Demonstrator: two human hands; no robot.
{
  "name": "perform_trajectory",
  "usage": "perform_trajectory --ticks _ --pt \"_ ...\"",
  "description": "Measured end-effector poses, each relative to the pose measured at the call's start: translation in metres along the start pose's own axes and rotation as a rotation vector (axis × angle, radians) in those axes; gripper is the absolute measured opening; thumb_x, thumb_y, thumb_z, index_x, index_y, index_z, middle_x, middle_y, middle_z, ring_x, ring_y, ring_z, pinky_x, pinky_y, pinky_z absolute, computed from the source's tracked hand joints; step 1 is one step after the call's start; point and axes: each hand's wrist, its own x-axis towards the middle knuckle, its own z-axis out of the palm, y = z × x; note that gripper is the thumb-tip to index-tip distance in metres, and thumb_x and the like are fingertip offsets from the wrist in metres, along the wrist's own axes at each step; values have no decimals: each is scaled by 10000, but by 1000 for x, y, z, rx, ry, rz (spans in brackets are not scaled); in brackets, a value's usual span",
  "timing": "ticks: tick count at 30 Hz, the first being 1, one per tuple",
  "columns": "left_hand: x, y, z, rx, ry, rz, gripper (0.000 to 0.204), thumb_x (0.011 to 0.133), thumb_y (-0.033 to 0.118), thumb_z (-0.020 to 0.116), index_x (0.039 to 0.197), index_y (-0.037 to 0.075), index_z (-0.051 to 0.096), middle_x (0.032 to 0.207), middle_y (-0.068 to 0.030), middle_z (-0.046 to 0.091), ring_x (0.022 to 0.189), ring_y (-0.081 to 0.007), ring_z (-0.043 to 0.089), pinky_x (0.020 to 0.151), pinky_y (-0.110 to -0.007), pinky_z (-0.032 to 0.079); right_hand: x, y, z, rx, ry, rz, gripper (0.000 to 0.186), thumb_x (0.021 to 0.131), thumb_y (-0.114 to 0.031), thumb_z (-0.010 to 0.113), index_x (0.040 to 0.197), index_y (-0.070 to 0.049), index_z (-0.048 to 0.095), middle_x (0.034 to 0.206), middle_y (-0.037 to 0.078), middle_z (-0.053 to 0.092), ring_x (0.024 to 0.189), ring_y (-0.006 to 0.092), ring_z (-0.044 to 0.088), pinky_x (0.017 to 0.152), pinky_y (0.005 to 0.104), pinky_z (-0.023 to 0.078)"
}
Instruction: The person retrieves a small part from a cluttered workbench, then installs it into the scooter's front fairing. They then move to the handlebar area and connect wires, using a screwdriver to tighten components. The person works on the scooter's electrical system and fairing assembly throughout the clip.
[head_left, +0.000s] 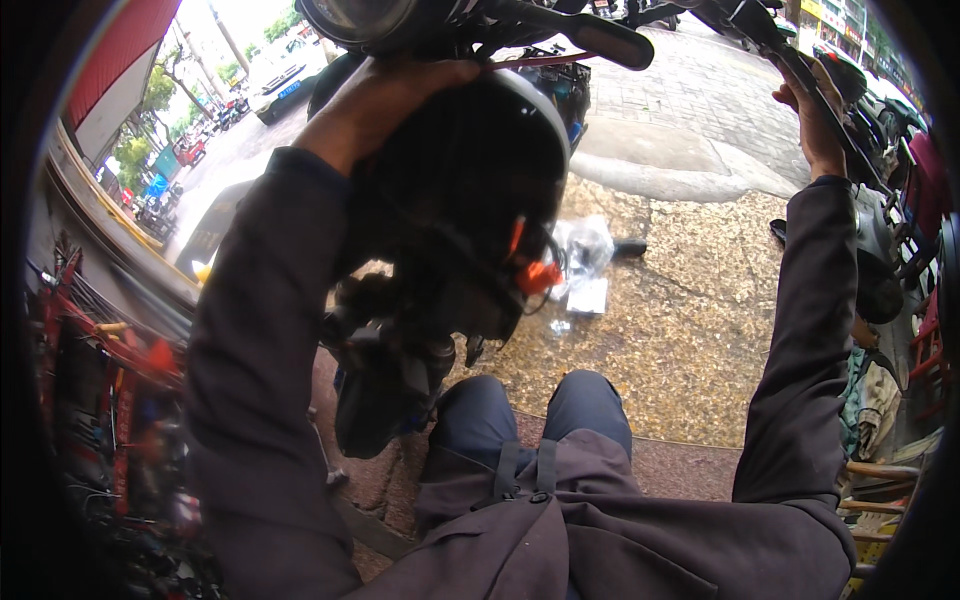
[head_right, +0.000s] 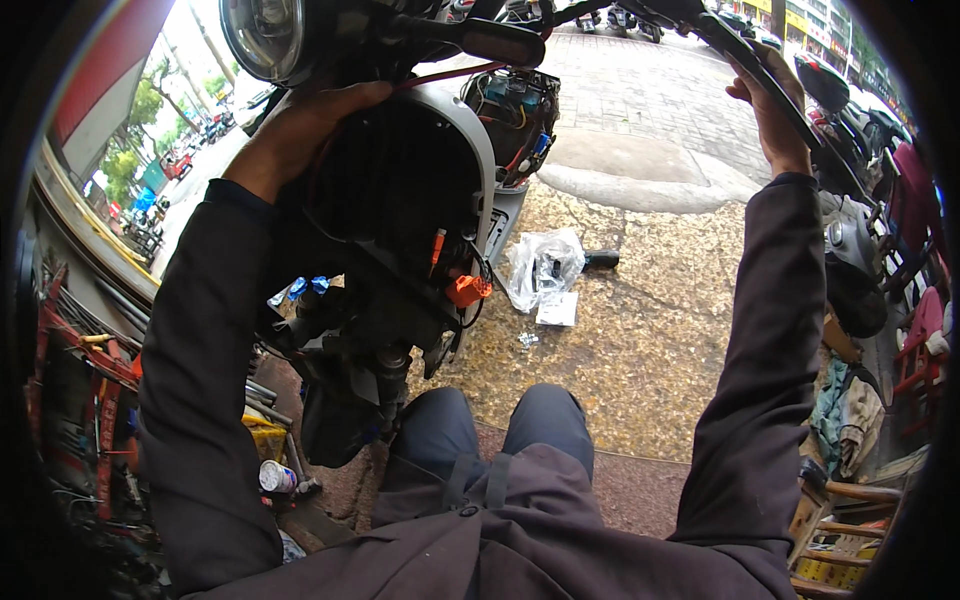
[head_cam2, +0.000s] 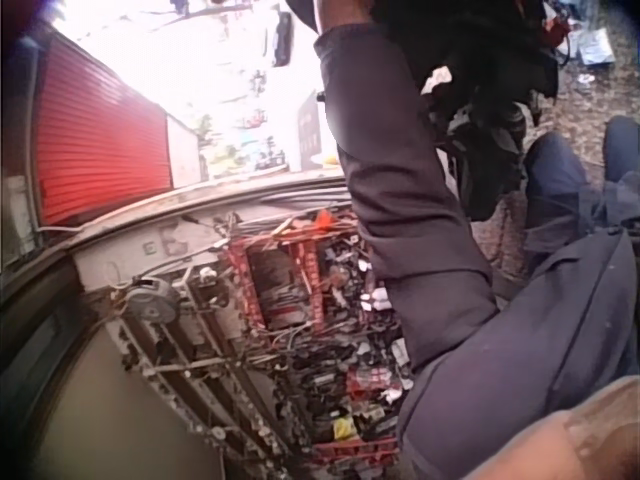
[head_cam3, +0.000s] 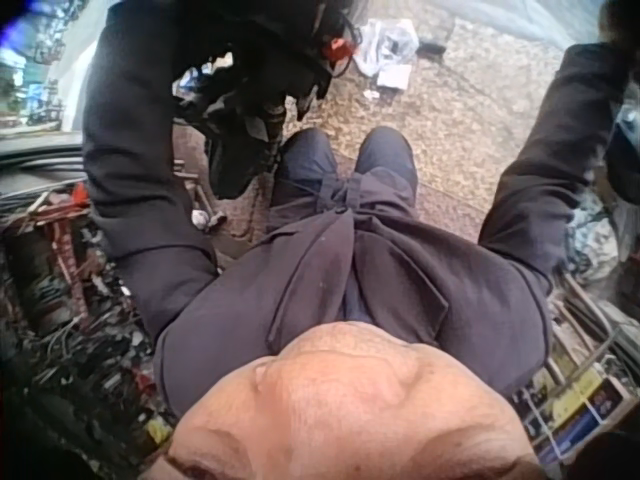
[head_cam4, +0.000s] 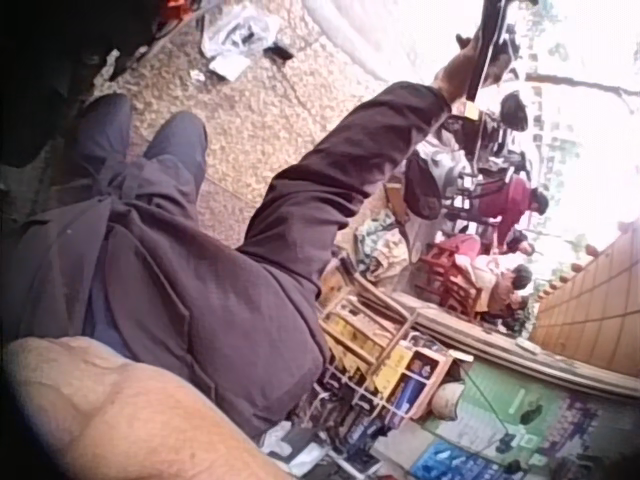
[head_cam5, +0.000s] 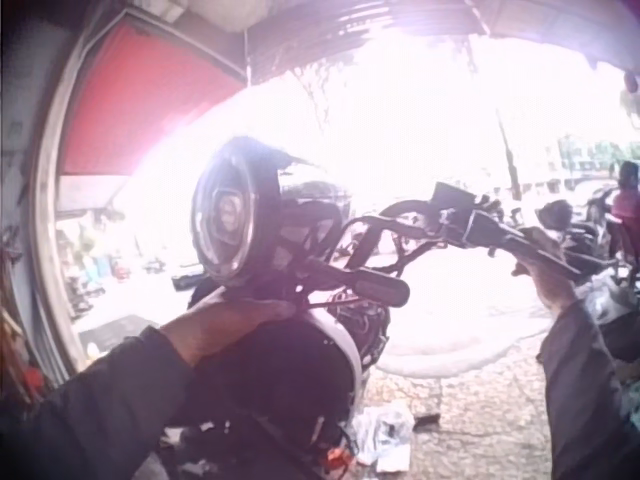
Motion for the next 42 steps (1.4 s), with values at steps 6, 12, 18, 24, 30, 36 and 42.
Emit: perform_trajectory --ticks 6,12,18,24,30,36,42 --pt "5 -12 -13 -112 -35 -234 397 896 326 703 1143 16 684 1059 -66 695 1050 -153 627 937 -303 475 0 3 8 69 37 -22 349 933 -233 713 1223 -49 654 938 8 650 840 86 659 785 264 587" --pt "28 -24 6 482 121 137 656 767 479 780 1125 -62 687 1068 -227 712 1011 -330 685 929 -387 499 -4 14 13 114 88 -96 333 921 -191 723 1211 -40 663 1004 23 672 891 102 668 813 277 594" --pt "27 -20 5 619 172 128 556 819 484 728 1103 6 713 1092 -244 697 1050 -353 671 921 -399 500 -15 -2 35 286 240 -140 413 878 -137 762 1236 13 622 1092 68 671 898 143 675 818 286 601" --pt "25 -17 7 649 230 168 555 848 526 701 1079 22 718 1090 -241 696 1064 -346 666 916 -399 501 -109 -56 161 191 238 106 317 989 -250 581 1134 16 674 972 123 713 812 182 683 734 300 567" --pt "26 -10 7 639 225 152 568 850 527 705 1148 43 696 1119 -212 702 1084 -328 659 942 -387 482 -85 -91 267 522 -94 124 307 910 -283 736 964 19 748 785 101 730 700 154 686 634 274 543" --pt "18 -7 14 294 254 116 485 850 398 744 1074 -31 722 958 -128 742 867 -182 676 805 -320 499 -77 -103 274 28 -79 -287 215 908 -190 721 1018 -8 688 855 62 687 807 152 665 697 278 533" --pt "18 -5 15 470 301 19 512 834 408 764 1105 -23 709 1004 -128 736 912 -193 672 854 -321 489 -74 -111 268 748 -145 407 200 921 -233 693 1001 -51 698 823 8 640 728 95 603 609 271 489"
